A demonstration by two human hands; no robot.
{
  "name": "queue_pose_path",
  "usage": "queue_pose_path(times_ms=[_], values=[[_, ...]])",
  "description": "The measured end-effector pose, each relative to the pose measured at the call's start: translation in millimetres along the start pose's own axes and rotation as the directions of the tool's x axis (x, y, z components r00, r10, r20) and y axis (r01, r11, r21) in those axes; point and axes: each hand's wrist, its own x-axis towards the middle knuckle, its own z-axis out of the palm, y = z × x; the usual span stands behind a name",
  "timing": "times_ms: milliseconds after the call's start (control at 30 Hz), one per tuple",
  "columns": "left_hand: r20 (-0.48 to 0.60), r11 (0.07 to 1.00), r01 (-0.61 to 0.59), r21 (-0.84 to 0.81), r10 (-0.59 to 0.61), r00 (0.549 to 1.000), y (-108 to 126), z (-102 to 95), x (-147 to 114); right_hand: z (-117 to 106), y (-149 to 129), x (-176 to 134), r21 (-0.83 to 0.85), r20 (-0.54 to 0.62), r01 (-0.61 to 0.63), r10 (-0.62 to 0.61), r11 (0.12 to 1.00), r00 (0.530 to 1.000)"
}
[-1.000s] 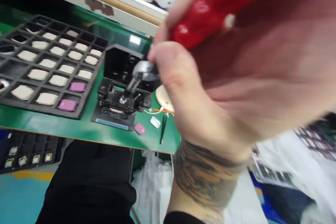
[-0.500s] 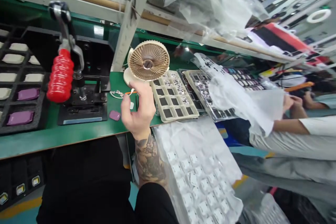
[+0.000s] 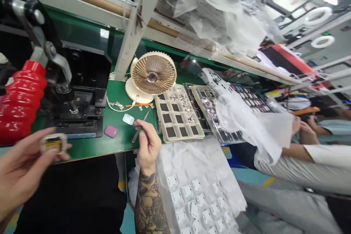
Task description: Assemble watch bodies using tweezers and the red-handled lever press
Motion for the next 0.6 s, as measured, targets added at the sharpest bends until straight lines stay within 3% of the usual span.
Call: queue_pose_path(times_ms=[67, 167, 267, 367, 467, 533, 600], values=[[0.158, 0.991, 0.043, -0.125, -0.023, 0.987, 5.8, 25.2, 5.6, -5.2, -3.9, -1.1, 0.058, -0.028, 0.103, -0.102, 0.993, 0.994], [0.286, 0.980, 0.103, -0.168, -0.051, 0.957, 7.5, 47.6, 17.5, -12.7, -5.0, -4.0, -0.068, -0.122, 0.208, -0.215, 0.976, 0.969], [0.303, 0.967, 0.169, -0.190, -0.107, 0.947, 4.9, 48.1, 20.8, -14.1, -1.7, -7.1, -0.178, -0.123, 0.129, -0.152, 0.975, 0.981], [0.289, 0.898, 0.262, -0.354, -0.162, 0.944, 2.8, 45.1, 19.9, -4.6, -6.7, -9.3, -0.223, -0.128, 0.080, -0.111, 0.972, 0.985], [0.267, 0.817, 0.281, -0.504, -0.162, 0.950, 1.5, 49.2, 21.0, 14.0, -25.6, -10.6, -0.109, -0.294, 0.169, -0.194, 0.980, 0.936], [0.238, 0.792, 0.260, -0.552, -0.149, 0.960, 1.7, 54.0, 22.5, 28.8, -40.3, -11.4, 0.020, -0.272, 0.265, -0.250, 0.964, 0.929], [0.218, 0.777, 0.251, -0.577, -0.149, 0.964, 2.6, 57.5, 23.5, 44.5, -51.4, -12.4, 0.143, -0.179, 0.317, -0.290, 0.938, 0.940]])
